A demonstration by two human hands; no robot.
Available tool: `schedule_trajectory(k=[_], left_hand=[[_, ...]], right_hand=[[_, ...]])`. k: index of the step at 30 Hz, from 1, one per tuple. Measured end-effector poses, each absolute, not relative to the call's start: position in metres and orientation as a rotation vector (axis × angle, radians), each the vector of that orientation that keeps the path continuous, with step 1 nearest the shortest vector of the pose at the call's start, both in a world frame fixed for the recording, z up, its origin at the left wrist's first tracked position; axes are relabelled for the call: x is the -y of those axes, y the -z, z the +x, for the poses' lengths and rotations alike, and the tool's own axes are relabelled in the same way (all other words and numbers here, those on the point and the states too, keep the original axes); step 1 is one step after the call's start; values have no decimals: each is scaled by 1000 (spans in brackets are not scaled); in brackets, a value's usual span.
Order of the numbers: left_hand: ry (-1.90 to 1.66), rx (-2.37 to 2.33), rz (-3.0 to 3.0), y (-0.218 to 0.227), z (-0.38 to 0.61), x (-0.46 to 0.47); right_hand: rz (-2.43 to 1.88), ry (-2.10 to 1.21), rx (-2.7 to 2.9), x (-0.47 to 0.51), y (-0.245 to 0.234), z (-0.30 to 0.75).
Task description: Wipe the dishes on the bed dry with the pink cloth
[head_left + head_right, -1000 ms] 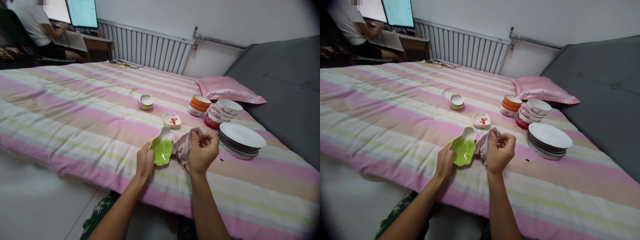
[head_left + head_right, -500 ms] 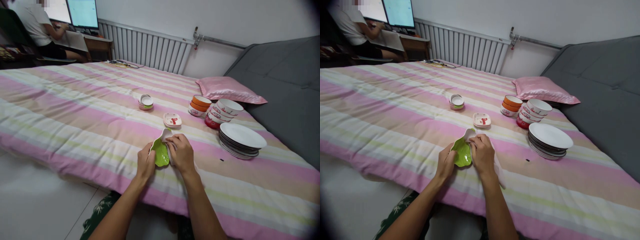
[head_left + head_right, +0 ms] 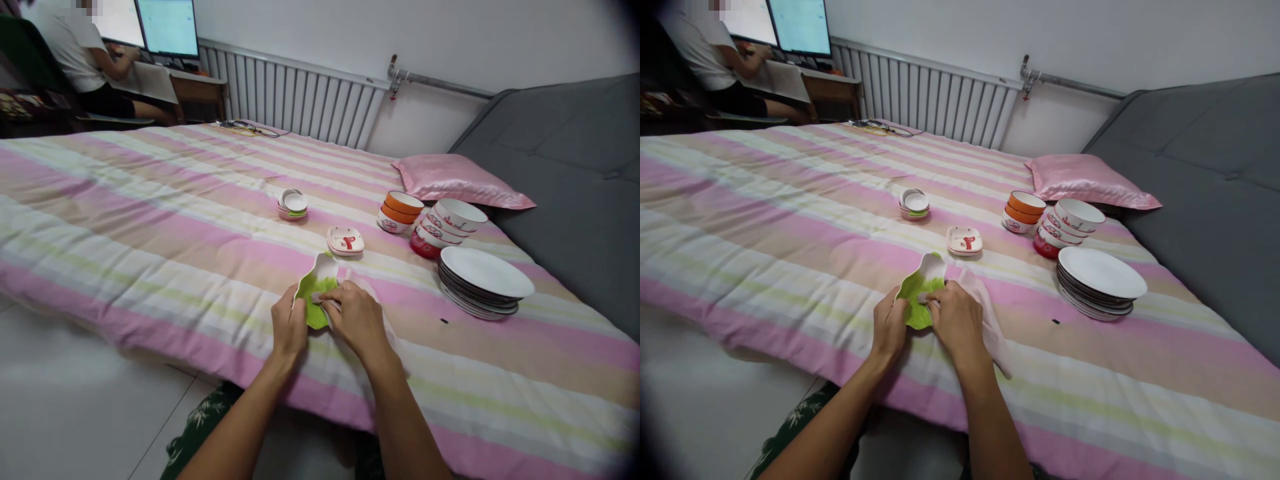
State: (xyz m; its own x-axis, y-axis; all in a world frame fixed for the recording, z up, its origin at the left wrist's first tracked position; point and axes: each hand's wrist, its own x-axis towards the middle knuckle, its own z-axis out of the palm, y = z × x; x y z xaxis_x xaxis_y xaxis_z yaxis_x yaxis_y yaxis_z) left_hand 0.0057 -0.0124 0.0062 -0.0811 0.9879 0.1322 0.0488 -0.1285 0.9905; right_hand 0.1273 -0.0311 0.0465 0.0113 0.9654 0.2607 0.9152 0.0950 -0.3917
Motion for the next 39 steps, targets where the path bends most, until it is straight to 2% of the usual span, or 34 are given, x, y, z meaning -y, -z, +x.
schedule_trajectory(k=[14,19,25,32,36,39], left_hand=[[-1409,-1232,1243,-8,6,12],[-1448,-1241,1123,-10,7,10],[-1485,-1195,1051,-10,6,9],[-1506,-1145,975,-12,6,9],[-1497,-1132,965,-11,6,9],[-1479,-1127,982,-10,6,9]], right_hand=[[-1660,-710,2005,37,-59,152],[-1803,-638,1907,39,-62,172],[-1816,-278,1309,31,-57,181],[-1391,-616,801,22,-48,176],[-1460,-660,798,16,-37,172],[-1603,-523,953,13,-30,173]])
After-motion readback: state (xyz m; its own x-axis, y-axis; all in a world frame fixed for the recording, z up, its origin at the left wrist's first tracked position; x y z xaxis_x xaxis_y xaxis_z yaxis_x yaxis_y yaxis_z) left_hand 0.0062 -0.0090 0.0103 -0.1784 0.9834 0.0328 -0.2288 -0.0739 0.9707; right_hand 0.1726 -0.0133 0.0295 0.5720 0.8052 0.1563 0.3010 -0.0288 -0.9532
